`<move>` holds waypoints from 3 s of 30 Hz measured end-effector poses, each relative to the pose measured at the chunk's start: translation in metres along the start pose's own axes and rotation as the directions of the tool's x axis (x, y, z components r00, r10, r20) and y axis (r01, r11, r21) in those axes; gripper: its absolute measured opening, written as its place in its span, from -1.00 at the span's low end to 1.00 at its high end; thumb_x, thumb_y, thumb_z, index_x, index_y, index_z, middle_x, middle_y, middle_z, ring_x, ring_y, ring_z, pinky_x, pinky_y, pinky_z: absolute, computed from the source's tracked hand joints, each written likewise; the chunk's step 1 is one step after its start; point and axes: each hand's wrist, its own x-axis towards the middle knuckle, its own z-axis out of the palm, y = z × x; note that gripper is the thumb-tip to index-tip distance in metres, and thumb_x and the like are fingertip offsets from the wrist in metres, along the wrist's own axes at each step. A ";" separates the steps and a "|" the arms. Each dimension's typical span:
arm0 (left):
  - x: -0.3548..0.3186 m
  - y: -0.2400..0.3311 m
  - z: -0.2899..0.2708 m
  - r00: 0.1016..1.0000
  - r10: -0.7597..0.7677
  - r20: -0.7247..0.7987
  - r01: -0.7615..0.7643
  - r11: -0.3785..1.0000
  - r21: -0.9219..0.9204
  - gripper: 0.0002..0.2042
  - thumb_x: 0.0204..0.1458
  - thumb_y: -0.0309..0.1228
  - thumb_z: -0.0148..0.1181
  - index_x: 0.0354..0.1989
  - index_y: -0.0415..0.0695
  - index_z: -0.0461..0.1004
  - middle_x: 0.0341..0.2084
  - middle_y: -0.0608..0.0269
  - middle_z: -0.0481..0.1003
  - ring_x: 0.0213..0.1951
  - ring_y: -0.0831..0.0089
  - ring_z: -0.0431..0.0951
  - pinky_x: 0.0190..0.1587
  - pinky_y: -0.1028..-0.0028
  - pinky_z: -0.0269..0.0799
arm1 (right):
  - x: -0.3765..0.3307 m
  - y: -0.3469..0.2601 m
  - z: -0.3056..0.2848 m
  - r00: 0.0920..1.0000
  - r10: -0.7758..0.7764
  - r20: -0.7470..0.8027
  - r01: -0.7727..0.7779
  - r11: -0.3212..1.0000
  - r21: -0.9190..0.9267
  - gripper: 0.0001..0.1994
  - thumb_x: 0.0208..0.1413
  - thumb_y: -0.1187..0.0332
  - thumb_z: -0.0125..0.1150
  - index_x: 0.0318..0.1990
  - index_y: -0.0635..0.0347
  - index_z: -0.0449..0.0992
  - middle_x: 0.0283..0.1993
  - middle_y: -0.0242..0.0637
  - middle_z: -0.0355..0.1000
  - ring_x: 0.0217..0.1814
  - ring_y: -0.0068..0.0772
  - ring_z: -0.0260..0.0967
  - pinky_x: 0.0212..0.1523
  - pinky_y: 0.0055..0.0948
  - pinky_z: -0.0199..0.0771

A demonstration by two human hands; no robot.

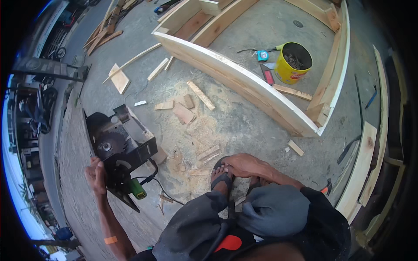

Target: The person assembles a wooden frame on the floor by hammering nails into joints. They use a circular saw to cut a piece of wood and a hand saw to trim a section of the frame. The person continues to hammer nails to secure the structure.

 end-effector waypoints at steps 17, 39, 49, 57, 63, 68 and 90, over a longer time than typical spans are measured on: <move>-0.112 -0.045 0.005 0.948 0.170 -0.269 -0.087 0.952 0.293 -0.64 0.13 -0.36 -0.08 -0.71 -0.06 0.05 -0.75 0.35 0.07 -0.60 0.47 0.07 -0.38 0.35 0.02 | 0.053 -0.030 -0.020 0.991 0.022 0.135 -0.028 0.999 0.040 -0.61 0.17 0.26 0.03 0.09 0.21 0.53 -0.06 0.11 0.55 0.04 0.21 0.50 0.06 0.00 0.48; -0.145 -0.022 0.078 0.899 -0.027 -0.437 0.128 0.971 0.203 -0.67 -0.12 -0.44 0.12 -0.83 -0.12 0.15 -0.82 0.32 0.12 -0.65 0.35 0.07 -0.31 0.31 0.00 | 0.203 -0.078 0.097 0.766 -0.630 -0.129 0.607 0.774 -0.180 -0.52 0.18 0.45 0.16 0.28 0.23 0.31 0.02 0.01 0.41 0.03 0.11 0.45 0.01 -0.07 0.53; -0.148 -0.026 0.075 0.851 -0.023 -0.525 0.138 0.974 0.181 -0.68 -0.19 -0.45 0.13 -0.83 -0.12 0.12 -0.82 0.35 0.11 -0.65 0.36 0.08 -0.30 0.30 -0.01 | 0.233 -0.087 0.102 0.663 -0.747 -0.047 0.705 0.645 -0.297 -0.67 0.09 0.47 0.27 0.04 0.30 0.46 -0.24 -0.05 0.45 -0.20 0.02 0.49 -0.21 -0.13 0.55; -0.146 -0.024 0.080 0.833 -0.009 -0.553 0.122 0.978 0.168 -0.68 -0.22 -0.46 0.15 -0.84 -0.11 0.13 -0.84 0.35 0.13 -0.67 0.35 0.09 -0.31 0.30 -0.01 | 0.232 -0.085 0.109 0.697 -0.716 -0.044 0.668 0.670 -0.323 -0.57 0.07 0.44 0.30 0.09 0.35 0.40 -0.19 0.03 0.41 -0.18 0.11 0.46 -0.14 -0.09 0.54; -0.147 -0.026 0.082 0.820 0.002 -0.572 0.101 0.984 0.149 -0.69 -0.21 -0.49 0.12 -0.82 -0.12 0.09 -0.82 0.34 0.08 -0.66 0.36 0.05 -0.30 0.29 -0.02 | 0.230 -0.099 0.091 0.789 -0.610 0.075 0.609 0.757 -0.236 -0.53 0.10 0.39 0.30 0.14 0.37 0.36 -0.06 0.11 0.44 -0.04 0.20 0.47 -0.02 -0.04 0.53; -0.145 -0.027 0.080 0.833 0.019 -0.554 0.098 0.979 0.180 -0.68 -0.21 -0.47 0.17 -0.86 -0.09 0.16 -0.85 0.34 0.16 -0.69 0.32 0.13 -0.33 0.29 0.03 | 0.233 -0.106 0.083 0.848 -0.504 0.165 0.529 0.820 -0.217 -0.51 0.11 0.39 0.30 0.18 0.31 0.36 0.03 0.14 0.46 0.07 0.21 0.45 0.05 -0.05 0.48; -0.147 -0.023 0.081 0.810 0.004 -0.586 0.118 0.978 0.170 -0.70 -0.18 -0.44 0.16 -0.83 -0.10 0.19 -0.81 0.32 0.12 -0.64 0.31 0.13 -0.29 0.27 0.04 | 0.358 -0.345 0.067 0.661 -0.353 0.662 0.724 0.071 -0.686 -0.58 0.35 0.17 -0.03 0.29 0.09 0.40 0.34 -0.18 0.38 0.57 -0.11 0.04 0.47 0.43 -0.19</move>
